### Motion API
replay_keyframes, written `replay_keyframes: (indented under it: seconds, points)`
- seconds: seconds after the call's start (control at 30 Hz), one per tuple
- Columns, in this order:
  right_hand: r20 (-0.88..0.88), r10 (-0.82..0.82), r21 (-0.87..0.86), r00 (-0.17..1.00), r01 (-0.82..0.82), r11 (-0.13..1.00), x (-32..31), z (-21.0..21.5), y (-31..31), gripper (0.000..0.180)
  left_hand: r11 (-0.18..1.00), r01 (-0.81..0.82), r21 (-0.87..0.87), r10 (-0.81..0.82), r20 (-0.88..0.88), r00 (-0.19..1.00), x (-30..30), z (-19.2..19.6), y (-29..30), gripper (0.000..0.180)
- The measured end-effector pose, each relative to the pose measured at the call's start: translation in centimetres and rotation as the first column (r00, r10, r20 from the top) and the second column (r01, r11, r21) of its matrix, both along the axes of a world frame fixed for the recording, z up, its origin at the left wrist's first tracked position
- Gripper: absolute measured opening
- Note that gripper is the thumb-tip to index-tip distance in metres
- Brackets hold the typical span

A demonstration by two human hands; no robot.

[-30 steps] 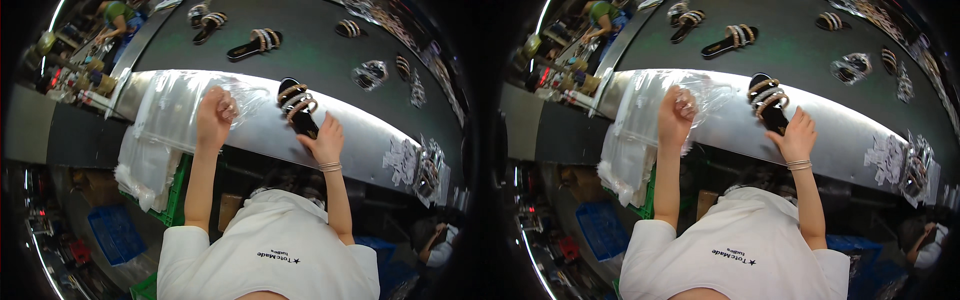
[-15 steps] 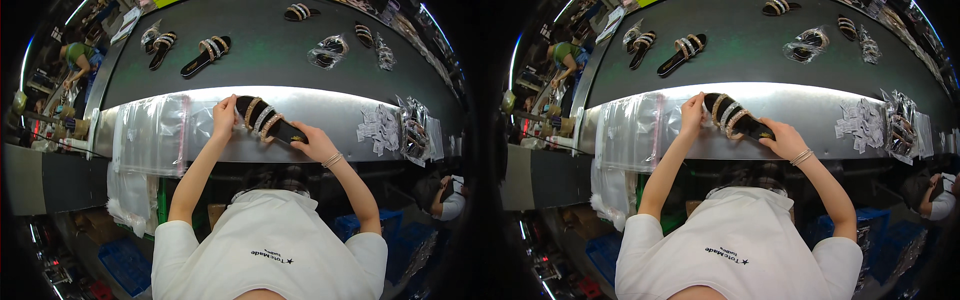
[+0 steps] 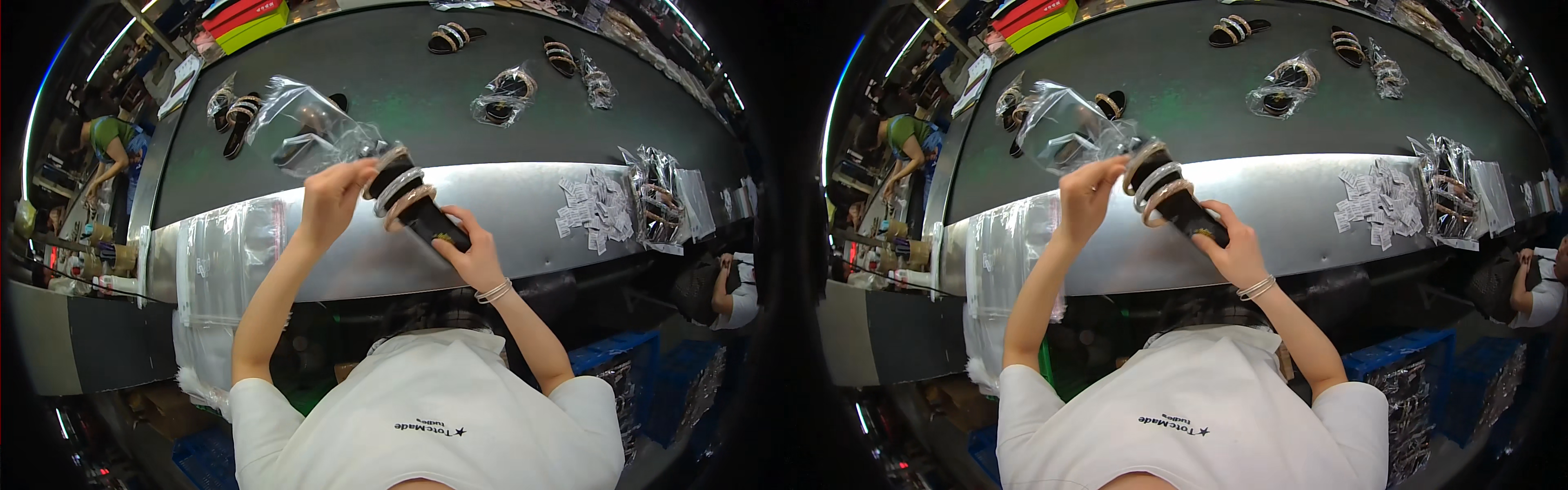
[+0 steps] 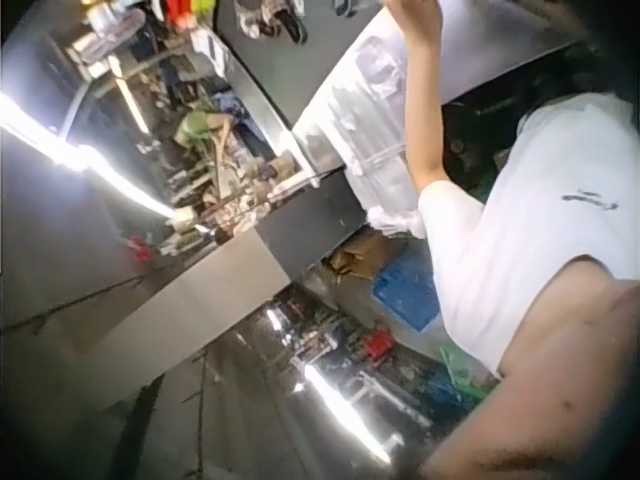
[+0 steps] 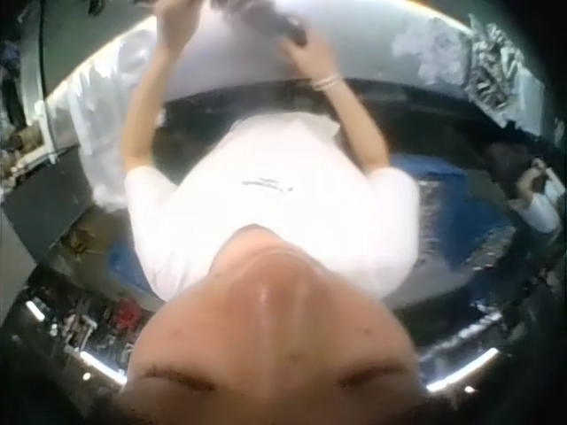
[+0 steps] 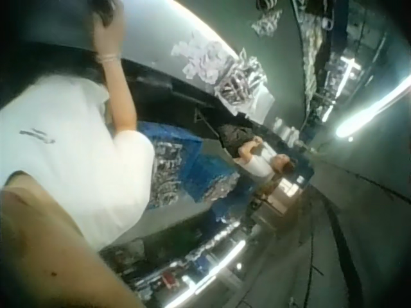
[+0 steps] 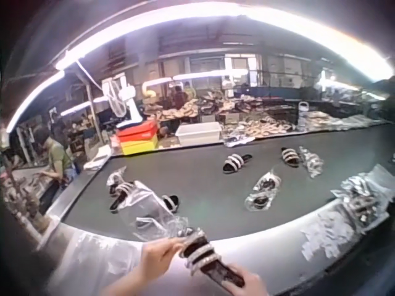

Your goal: The person places pairs of sandals into clear plastic bags on a metal workbench. They pick up the sandals, insert them into the bags, and seal the bags. The person occasionally moves the packaged sandals to a green crate or a pile on the table.

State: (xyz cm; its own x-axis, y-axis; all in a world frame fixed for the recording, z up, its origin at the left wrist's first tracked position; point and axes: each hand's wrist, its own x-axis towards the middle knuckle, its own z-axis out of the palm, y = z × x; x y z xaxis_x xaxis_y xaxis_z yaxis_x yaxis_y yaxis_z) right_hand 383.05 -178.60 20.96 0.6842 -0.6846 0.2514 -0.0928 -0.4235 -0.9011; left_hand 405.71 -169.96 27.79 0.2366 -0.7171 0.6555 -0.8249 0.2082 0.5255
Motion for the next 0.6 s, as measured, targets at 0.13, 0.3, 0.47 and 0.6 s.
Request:
replay_keyframes:
  seconds: [0.13,0.3,0.47,0.6]
  points:
    - [-0.237,-0.220,-0.632,0.946,0.022,0.775,-0.5,1.3,-0.7,0.044,0.998,0.061,0.025,-0.062,0.044,0.997,-3.0,0.7,-1.3,0.010]
    - [0.066,-0.059,0.383,0.996,0.030,0.923,-1.4,4.5,-2.2,0.036,0.976,0.039,-0.216,0.049,0.390,0.920,-1.6,1.9,-3.2,0.019]
    - [0.087,-0.174,0.226,0.981,0.150,0.963,-2.0,3.6,-1.5,0.039,0.979,0.126,-0.162,-0.066,0.332,0.941,-4.8,4.0,-4.1,0.014]
    - [0.132,-0.295,-0.430,0.946,0.323,0.843,-2.3,2.3,-2.1,0.041,0.957,0.109,-0.269,-0.076,0.130,0.989,-6.6,3.1,-5.5,0.004]
